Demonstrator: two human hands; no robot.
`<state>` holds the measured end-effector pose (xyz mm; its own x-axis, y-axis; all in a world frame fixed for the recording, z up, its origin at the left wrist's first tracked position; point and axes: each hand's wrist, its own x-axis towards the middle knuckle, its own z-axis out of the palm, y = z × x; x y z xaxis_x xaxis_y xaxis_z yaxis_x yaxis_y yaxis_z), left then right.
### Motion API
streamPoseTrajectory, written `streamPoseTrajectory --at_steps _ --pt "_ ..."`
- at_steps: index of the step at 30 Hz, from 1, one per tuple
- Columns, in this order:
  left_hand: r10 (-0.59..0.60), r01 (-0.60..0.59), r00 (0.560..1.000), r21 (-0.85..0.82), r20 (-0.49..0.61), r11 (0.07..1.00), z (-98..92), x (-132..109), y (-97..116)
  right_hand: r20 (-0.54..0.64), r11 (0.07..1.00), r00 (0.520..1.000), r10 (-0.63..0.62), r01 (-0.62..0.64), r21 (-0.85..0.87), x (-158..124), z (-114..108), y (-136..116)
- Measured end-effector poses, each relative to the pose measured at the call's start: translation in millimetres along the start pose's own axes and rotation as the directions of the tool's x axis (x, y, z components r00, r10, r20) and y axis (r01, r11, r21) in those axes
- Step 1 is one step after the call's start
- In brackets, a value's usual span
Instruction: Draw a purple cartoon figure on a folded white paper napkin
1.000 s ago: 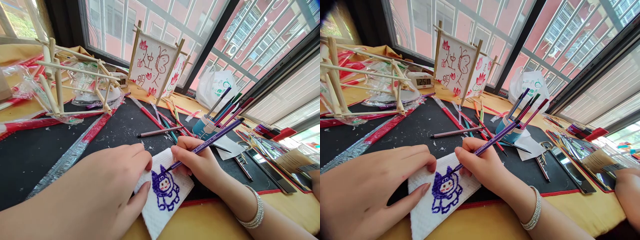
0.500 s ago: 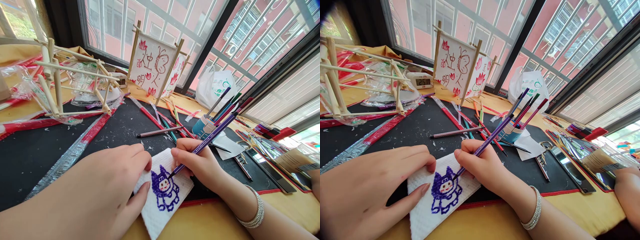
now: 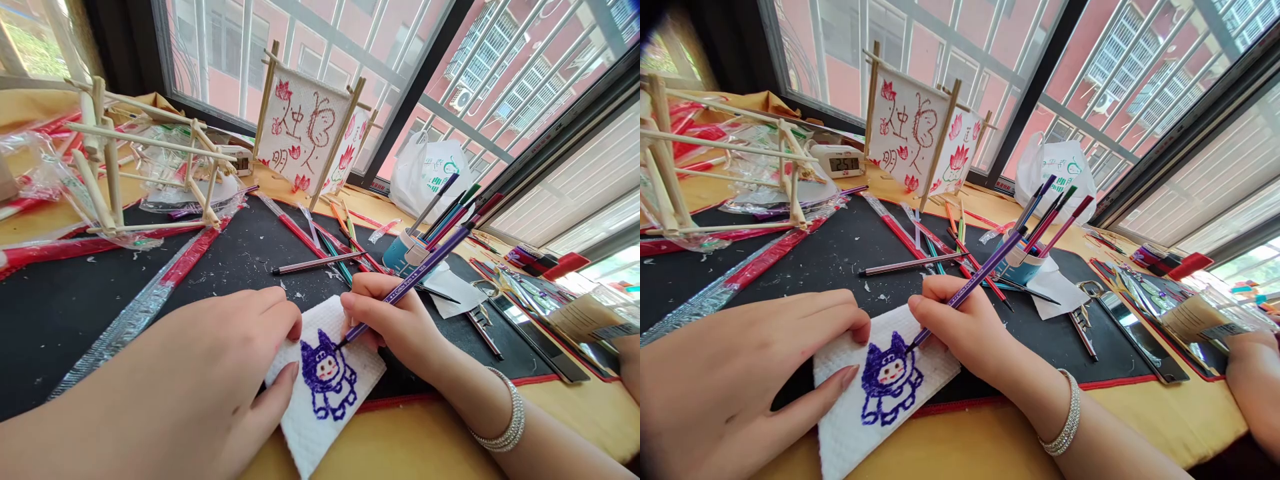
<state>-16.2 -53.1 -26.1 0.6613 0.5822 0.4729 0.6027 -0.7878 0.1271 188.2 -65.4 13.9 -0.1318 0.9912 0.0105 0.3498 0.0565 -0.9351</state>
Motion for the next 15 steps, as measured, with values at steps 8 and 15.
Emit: streamPoseTrajectory --at_steps 8,15 --pt "-0.002 0.002 1.0 0.003 0.011 1.0 -0.9 0.3 -0.3 -0.014 1.0 1.0 -0.007 0.007 0.022 -1.3 0.9 -1.2" --pt "0.03 -0.029 0.999 0.039 -0.019 0.999 0.0 -0.8 0.7 -0.019 0.998 1.0 -0.001 0.002 0.07 -1.4 -0.9 -1.6"
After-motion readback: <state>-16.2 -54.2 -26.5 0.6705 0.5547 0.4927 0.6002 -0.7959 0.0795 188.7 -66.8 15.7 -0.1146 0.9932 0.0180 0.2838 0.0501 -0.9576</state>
